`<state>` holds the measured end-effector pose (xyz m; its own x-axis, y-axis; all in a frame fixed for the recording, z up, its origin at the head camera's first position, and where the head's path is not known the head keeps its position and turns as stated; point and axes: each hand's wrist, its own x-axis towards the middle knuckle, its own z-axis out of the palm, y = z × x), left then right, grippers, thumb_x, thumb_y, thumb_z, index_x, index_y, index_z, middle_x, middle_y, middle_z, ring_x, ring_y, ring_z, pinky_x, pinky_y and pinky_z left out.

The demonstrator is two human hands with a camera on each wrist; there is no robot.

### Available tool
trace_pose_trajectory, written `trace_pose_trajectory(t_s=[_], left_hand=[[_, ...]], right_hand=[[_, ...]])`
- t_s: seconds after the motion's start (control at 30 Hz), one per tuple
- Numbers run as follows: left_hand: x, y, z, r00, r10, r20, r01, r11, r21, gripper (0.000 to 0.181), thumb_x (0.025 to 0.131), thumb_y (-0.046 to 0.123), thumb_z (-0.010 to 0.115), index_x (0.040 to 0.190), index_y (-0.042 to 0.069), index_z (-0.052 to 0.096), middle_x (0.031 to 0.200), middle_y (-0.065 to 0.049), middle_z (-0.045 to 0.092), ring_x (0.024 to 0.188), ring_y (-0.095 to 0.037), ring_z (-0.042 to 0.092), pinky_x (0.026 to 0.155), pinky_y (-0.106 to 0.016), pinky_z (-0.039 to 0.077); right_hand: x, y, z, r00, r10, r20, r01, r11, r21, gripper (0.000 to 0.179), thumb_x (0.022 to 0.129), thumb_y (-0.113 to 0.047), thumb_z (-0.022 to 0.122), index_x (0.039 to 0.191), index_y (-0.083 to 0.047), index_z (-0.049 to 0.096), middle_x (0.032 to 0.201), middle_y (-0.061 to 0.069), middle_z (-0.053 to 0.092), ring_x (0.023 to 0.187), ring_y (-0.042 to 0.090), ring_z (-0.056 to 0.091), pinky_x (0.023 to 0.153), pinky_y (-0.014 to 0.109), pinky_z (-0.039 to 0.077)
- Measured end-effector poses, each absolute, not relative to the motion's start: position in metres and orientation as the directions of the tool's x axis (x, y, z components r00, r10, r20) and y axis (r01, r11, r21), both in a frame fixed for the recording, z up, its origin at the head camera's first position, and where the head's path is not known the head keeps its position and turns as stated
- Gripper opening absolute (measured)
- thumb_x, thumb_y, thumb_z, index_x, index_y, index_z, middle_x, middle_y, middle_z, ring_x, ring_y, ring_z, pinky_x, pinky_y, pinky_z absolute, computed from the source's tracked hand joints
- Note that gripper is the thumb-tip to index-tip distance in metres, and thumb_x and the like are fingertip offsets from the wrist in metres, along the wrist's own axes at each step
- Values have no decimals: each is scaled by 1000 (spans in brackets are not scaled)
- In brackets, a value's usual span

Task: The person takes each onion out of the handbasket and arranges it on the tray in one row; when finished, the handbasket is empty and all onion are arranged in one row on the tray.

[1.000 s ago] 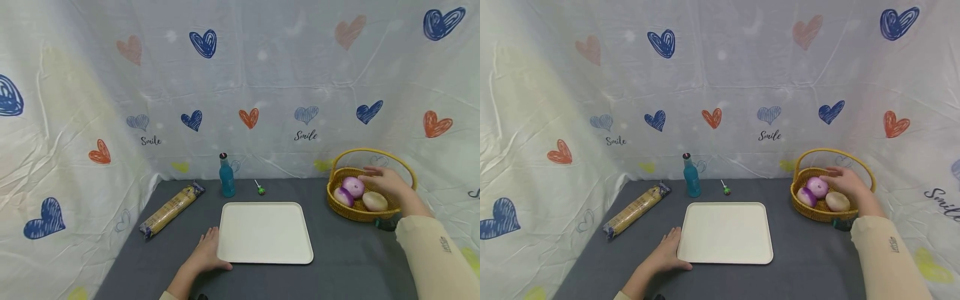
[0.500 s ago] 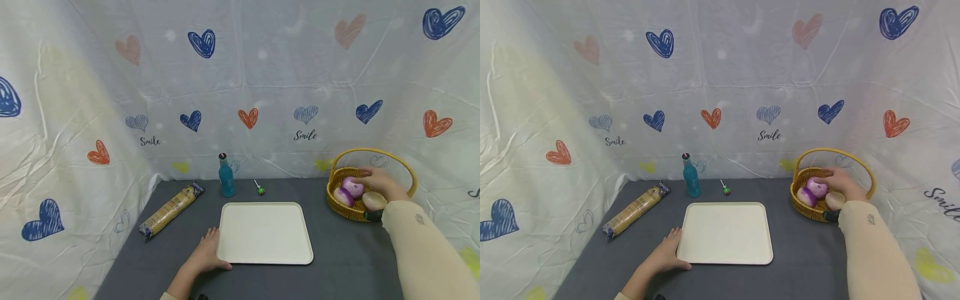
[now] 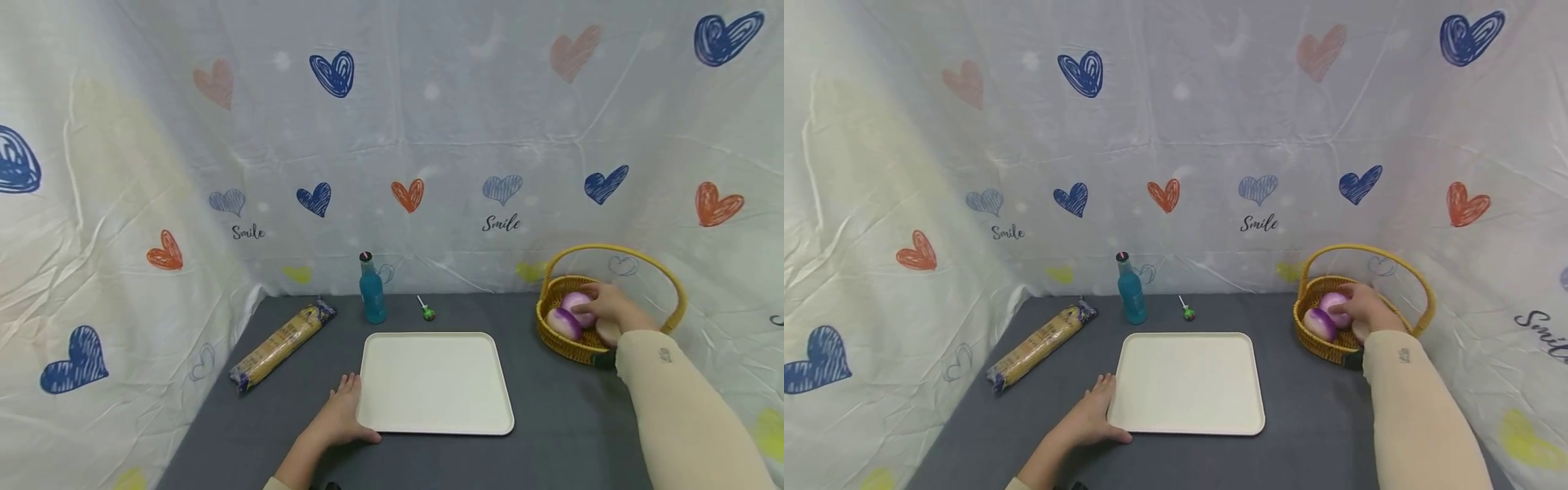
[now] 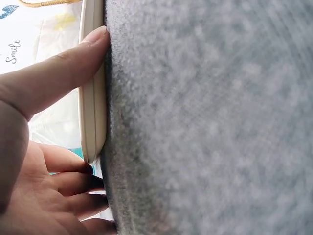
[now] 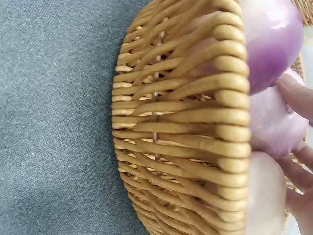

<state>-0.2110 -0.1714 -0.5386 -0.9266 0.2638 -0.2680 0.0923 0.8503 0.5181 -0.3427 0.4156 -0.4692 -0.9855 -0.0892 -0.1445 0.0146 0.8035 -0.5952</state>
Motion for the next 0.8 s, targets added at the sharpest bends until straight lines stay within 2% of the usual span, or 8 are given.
trace_pose_trajectory(t_s=[0.17,0.33,0.47,0.67,0.8], left_hand=[[-208,-173,-538,-929,257,-266,85,848,523,131,62,48,95,154,-12,24,161,-35,19,152,-51,12,117,-71,17],[-207,-172,-537,-924,270,-271,94,847,524,130,64,49,94,154,-13,22,162,-35,17,152,-51,10,117,-71,16],[-207,-171,-536,-921,264,-286,80,848,524,130,64,49,94,155,-12,22,163,-34,16,153,-50,9,118,-70,15],[-206,-171,-535,-926,264,-272,84,843,531,130,64,47,94,154,-12,23,162,-35,17,152,-51,10,117,-71,16],[-206,-173,-538,-926,268,-264,89,838,538,130,64,47,94,154,-12,22,162,-35,17,152,-51,10,117,-71,16]], right_hand=[[-345,414,-471,-986,-80,-147,16,830,-558,83,93,-40,71,142,20,39,135,44,47,124,60,45,105,67,38],[-347,418,-471,-990,-117,-83,-56,847,-528,76,91,-33,73,134,21,43,127,46,49,115,60,51,98,66,43],[-344,421,-468,-992,-109,-71,-51,828,-559,73,93,-32,71,133,20,41,125,45,49,112,56,53,95,64,45],[-337,423,-452,-997,-69,-45,-29,802,-597,75,99,-38,61,144,16,35,134,48,43,119,61,47,97,65,44],[-330,422,-442,-995,-23,-101,46,773,-633,84,100,-49,56,148,14,30,143,46,35,128,61,39,103,67,40]])
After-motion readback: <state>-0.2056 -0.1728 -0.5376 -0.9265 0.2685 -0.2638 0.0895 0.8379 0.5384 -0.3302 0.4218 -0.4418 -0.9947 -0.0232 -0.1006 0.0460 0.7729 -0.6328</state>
